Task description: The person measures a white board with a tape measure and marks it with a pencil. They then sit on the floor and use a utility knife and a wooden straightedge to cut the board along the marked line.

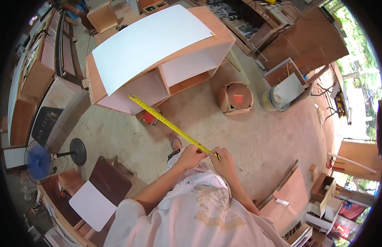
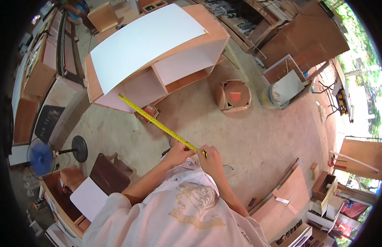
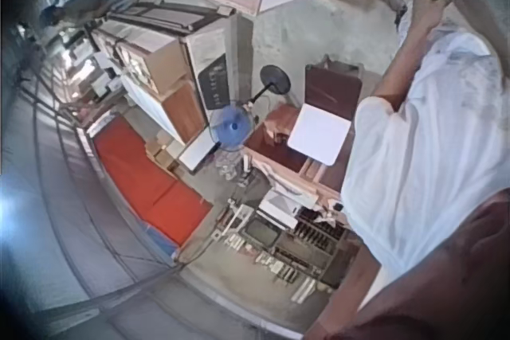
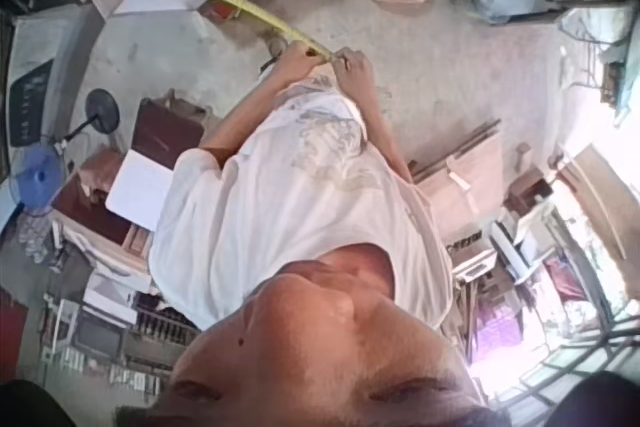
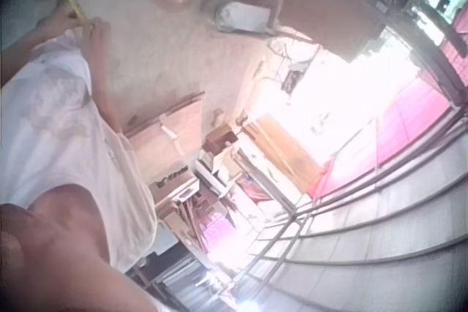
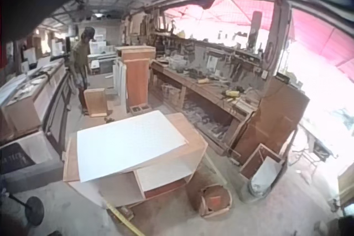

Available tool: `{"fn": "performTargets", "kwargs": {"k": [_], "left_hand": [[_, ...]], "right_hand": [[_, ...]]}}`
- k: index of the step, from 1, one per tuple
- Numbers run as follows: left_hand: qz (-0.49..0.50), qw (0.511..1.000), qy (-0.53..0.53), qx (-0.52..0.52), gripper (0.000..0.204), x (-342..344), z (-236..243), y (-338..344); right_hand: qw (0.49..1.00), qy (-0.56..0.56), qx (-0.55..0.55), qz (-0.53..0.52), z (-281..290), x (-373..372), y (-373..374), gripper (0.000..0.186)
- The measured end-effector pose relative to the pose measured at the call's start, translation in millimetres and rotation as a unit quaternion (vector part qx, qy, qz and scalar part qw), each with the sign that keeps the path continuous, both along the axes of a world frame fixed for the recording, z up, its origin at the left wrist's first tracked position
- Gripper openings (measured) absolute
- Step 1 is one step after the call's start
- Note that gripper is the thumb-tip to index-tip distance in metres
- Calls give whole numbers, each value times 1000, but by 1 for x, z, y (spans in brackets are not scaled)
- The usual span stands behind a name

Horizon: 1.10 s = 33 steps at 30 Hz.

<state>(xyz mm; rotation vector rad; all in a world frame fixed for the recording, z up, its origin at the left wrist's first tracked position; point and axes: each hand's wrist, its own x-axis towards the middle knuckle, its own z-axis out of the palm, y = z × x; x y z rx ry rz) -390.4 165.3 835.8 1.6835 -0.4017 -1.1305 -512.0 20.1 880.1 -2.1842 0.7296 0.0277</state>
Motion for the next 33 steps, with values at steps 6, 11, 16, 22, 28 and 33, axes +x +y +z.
{"fn": "performTargets", "kwargs": {"k": [6, 11, 16, 22, 28, 33], "left_hand": [[53, 998, -34, 0, 25, 86, 0, 10], [253, 935, -227, 100, 30, 186, -14, 26], [556, 753, -268, 227, 37, 312, -67, 96], [810, 581, -41, 69, 71, 385, -118, 143], [785, 588, -126, 148, 69, 415, -102, 116], [742, 617, -196, 175, 60, 411, -101, 141]], "right_hand": [[1000, 3, -29, 10, -1, 97, -5, 14], [996, -7, -93, -8, -19, 117, -88, 17], [993, 63, -87, -53, -36, 121, -192, 18], [994, 64, -90, 11, -55, 166, -283, 19], [981, 18, -141, 134, -6, 292, -339, 19], [960, 20, -171, 221, 18, 405, -334, 20]]}}
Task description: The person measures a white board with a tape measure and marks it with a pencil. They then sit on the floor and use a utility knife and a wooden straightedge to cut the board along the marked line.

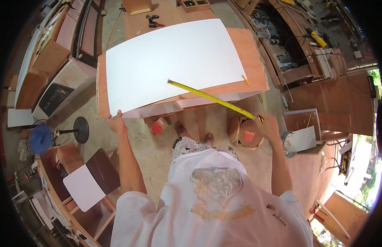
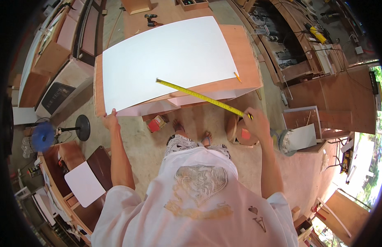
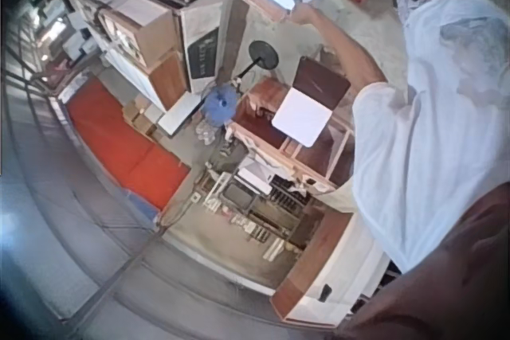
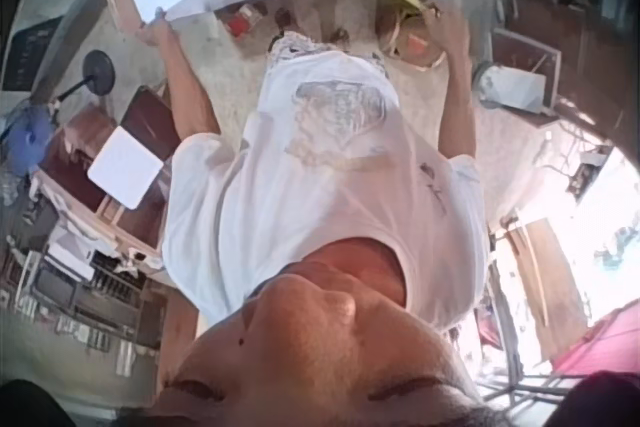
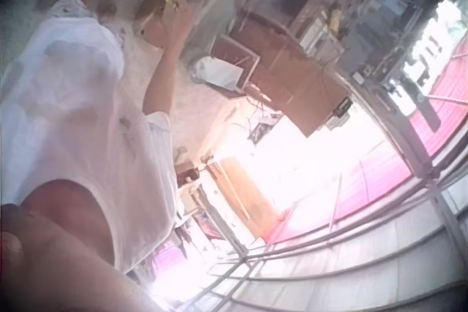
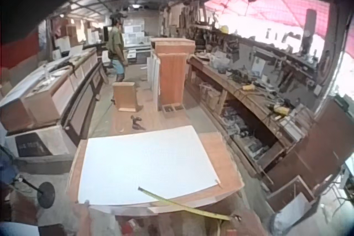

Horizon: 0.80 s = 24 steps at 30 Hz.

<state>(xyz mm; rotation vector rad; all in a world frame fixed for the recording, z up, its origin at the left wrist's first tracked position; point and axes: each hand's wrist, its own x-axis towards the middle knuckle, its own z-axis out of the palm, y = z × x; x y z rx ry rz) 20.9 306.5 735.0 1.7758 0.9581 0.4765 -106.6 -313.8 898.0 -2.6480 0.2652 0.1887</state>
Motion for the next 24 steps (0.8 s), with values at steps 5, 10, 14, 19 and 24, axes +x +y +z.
{"fn": "performTargets", "kwargs": {"k": [5, 10, 14, 19, 24], "left_hand": [[-69, 995, -72, 6, 60, 13, -29, 64], [-98, 992, 82, -20, 65, 17, 2, 52], [-165, 949, 190, 188, 57, 16, 21, 59], [-278, 934, 59, 216, 54, 13, 35, 45], [-346, 934, 78, 50, 38, 10, 53, 44]], "right_hand": [[990, -45, -49, 124, -35, 95, 22, 26], [986, 79, -31, 146, -66, 156, 46, 31], [980, 143, -25, 138, -83, 172, 58, 30], [971, 155, -35, 178, -81, 184, 105, 30], [949, 181, -21, 256, -66, 222, 197, 28]]}}
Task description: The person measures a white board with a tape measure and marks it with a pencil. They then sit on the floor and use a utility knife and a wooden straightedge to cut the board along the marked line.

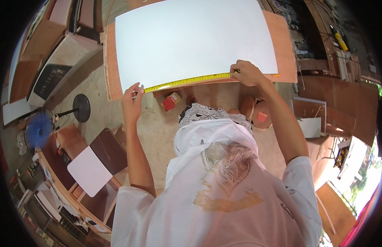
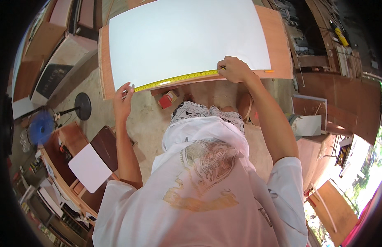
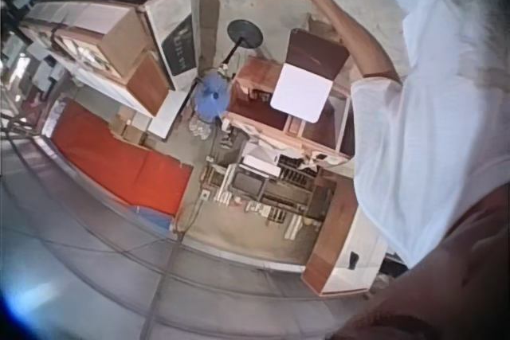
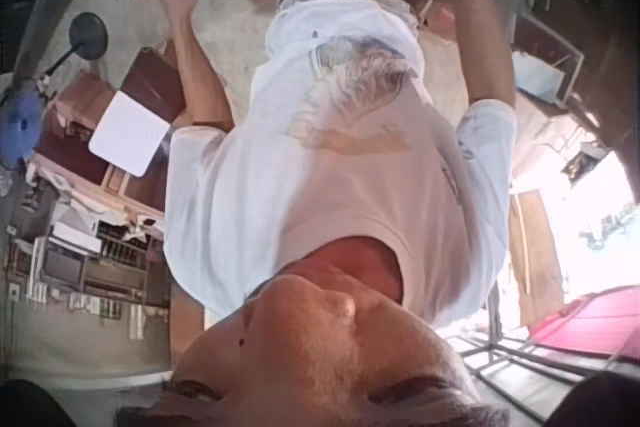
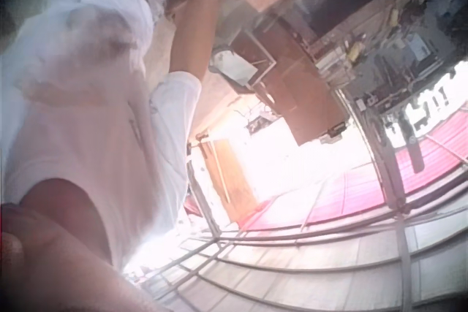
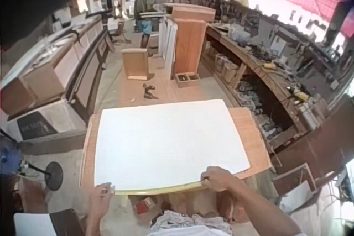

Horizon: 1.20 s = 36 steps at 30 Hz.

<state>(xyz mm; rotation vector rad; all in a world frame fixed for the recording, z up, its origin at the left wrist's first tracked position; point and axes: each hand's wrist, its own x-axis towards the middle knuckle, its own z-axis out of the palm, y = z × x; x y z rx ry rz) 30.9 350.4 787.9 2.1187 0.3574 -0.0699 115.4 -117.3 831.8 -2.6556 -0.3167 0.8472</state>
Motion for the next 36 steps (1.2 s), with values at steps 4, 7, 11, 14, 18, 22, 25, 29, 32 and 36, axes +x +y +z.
{"fn": "performTargets", "kwargs": {"k": [4, 7, 11, 14, 18, 22, 25, 29, 32, 36], "left_hand": [[28, 1000, 0, -9, 21, -6, -16, 37], [-54, 973, -115, 195, 18, -2, -21, 70], [-45, 980, -78, 179, 21, 12, -14, 84], [-46, 986, -81, 141, 21, 21, -22, 91], [-18, 992, -53, 111, 17, 25, -28, 83], [5, 999, -11, 43, 16, 28, -31, 88], [-2, 999, -9, 38, 17, 30, -36, 92], [-16, 999, -8, 29, 18, 26, -39, 93], [-28, 999, 10, 11, 17, 25, -36, 93], [-51, 999, 3, -7, 15, 24, -35, 93]], "right_hand": [[1000, -15, -25, -3, 1, 14, 52, 27], [999, -25, -22, 15, -8, 22, 78, 27], [999, 2, -17, 33, -20, 37, 90, 28], [999, 27, -24, 31, -31, 40, 84, 29], [999, 22, -17, 15, -33, 35, 82, 30], [999, 32, -26, 3, -36, 34, 81, 30], [999, 24, -20, 8, -38, 32, 80, 29], [1000, -12, -11, 21, -42, 26, 76, 26], [1000, -14, -15, 15, -40, 23, 76, 25], [1000, -7, -12, -3, -32, 18, 79, 23]]}}
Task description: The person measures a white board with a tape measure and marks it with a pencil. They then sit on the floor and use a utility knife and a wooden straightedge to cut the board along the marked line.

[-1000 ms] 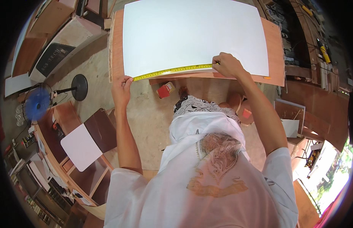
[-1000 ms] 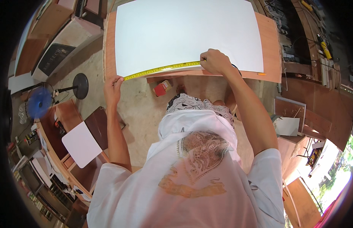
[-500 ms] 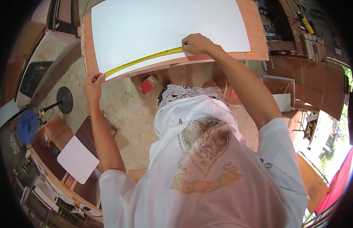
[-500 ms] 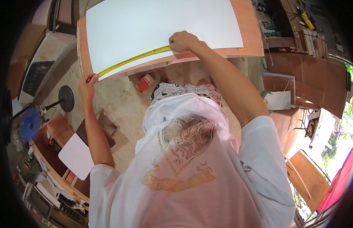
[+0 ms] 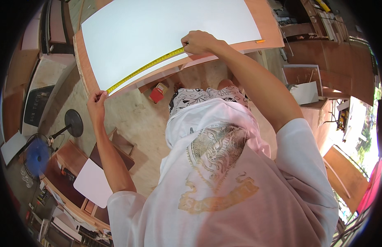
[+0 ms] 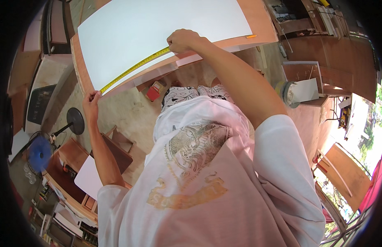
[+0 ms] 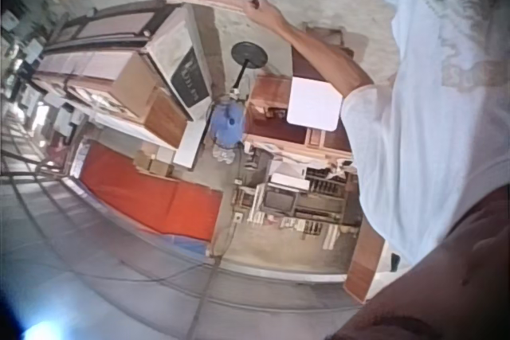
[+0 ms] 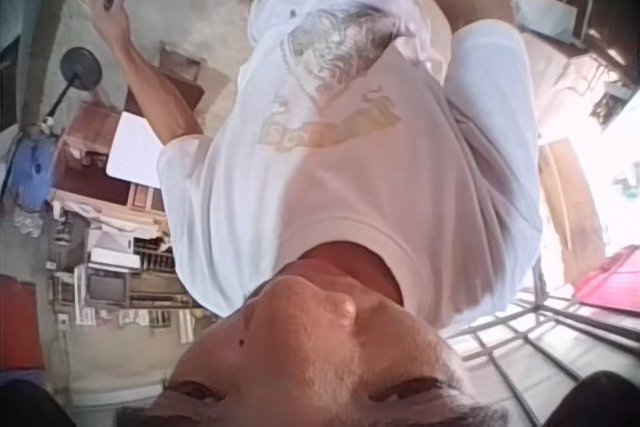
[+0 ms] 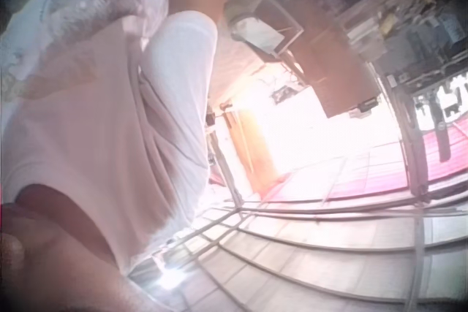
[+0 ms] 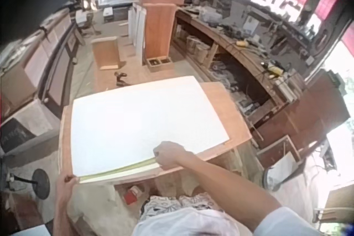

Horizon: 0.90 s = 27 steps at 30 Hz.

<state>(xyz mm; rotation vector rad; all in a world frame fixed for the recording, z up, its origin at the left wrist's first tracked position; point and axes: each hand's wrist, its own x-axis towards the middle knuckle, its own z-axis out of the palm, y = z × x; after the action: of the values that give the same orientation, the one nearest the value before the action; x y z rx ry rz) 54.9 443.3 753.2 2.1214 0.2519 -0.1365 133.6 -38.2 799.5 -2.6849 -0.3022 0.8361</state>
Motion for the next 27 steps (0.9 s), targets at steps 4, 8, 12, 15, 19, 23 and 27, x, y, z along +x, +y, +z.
{"fn": "performTargets", "kwargs": {"k": [4, 8, 12, 15, 19, 23, 27], "left_hand": [[-20, 1000, -1, -4, 14, 1, 1, 0], [-23, 1000, -2, -4, 14, 1, 1, 4], [30, 994, -14, -100, 18, -7, 4, 8], [54, 984, -39, -163, 19, -22, 32, -5], [-3, 991, 5, -133, 15, -46, 54, -4], [-80, 986, 103, -107, 12, -67, 71, -38], [-120, 972, 167, -111, 16, -91, 72, -80]], "right_hand": [[1000, -26, 1, -7, -2, -5, 0, 21], [1000, -7, 24, -5, 6, -13, -1, 23], [998, -42, 48, -28, 27, -35, -4, 25], [994, -57, 83, -50, 50, -68, -9, 26], [987, -63, 133, -66, 39, -128, -41, 25], [981, -31, 168, -89, 20, -207, -86, 23], [969, -16, 194, -154, 5, -283, -116, 22]]}}
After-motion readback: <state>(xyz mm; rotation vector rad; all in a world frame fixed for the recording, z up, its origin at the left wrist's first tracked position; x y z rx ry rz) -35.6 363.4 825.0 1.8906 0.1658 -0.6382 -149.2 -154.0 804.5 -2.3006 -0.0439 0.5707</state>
